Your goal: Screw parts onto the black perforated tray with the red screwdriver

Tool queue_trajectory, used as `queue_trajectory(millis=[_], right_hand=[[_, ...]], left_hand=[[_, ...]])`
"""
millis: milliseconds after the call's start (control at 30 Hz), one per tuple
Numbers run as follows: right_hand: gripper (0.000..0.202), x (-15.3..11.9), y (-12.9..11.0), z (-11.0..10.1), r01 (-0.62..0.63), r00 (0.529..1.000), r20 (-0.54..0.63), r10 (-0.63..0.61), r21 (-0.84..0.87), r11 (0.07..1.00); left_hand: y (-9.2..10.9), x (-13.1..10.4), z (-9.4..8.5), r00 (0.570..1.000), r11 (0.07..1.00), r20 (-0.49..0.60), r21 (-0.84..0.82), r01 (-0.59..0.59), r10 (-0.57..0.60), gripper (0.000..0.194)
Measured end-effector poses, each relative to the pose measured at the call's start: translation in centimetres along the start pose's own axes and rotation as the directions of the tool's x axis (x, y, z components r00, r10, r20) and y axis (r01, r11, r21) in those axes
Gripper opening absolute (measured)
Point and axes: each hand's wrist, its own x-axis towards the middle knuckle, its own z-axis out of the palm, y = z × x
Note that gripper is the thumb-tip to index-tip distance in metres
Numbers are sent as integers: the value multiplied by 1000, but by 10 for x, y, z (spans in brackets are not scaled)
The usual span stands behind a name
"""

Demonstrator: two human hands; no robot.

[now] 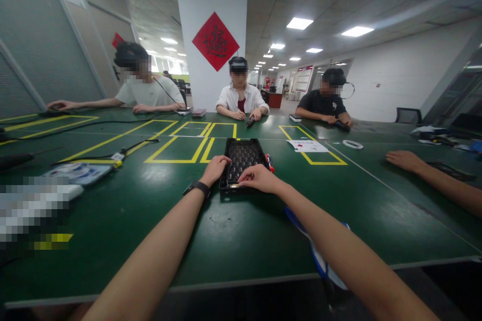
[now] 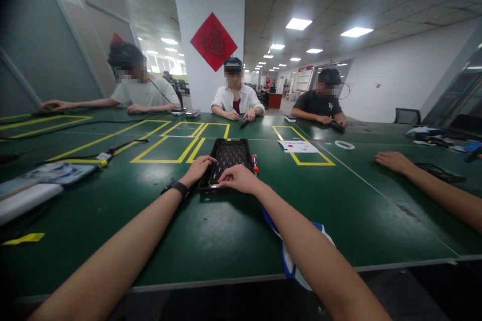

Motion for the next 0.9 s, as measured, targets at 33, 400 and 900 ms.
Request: queue_trajectory(millis=[33, 400, 900], right_hand=[[27, 0, -1, -1, -1, 1000, 3, 1, 1, 1000], [29, 0, 0, 0, 17, 1000, -12, -17, 21, 1000], [27, -1, -1, -2, 52, 998, -25, -53, -14, 999]], left_hand=[[1, 0, 0, 1000, 1000, 1, -1, 0, 0, 34], [-4, 1, 2, 1000, 1000, 1, -4, -18, 18, 34], [-6, 2, 2, 1000, 1000, -3, -6, -5, 5, 34]])
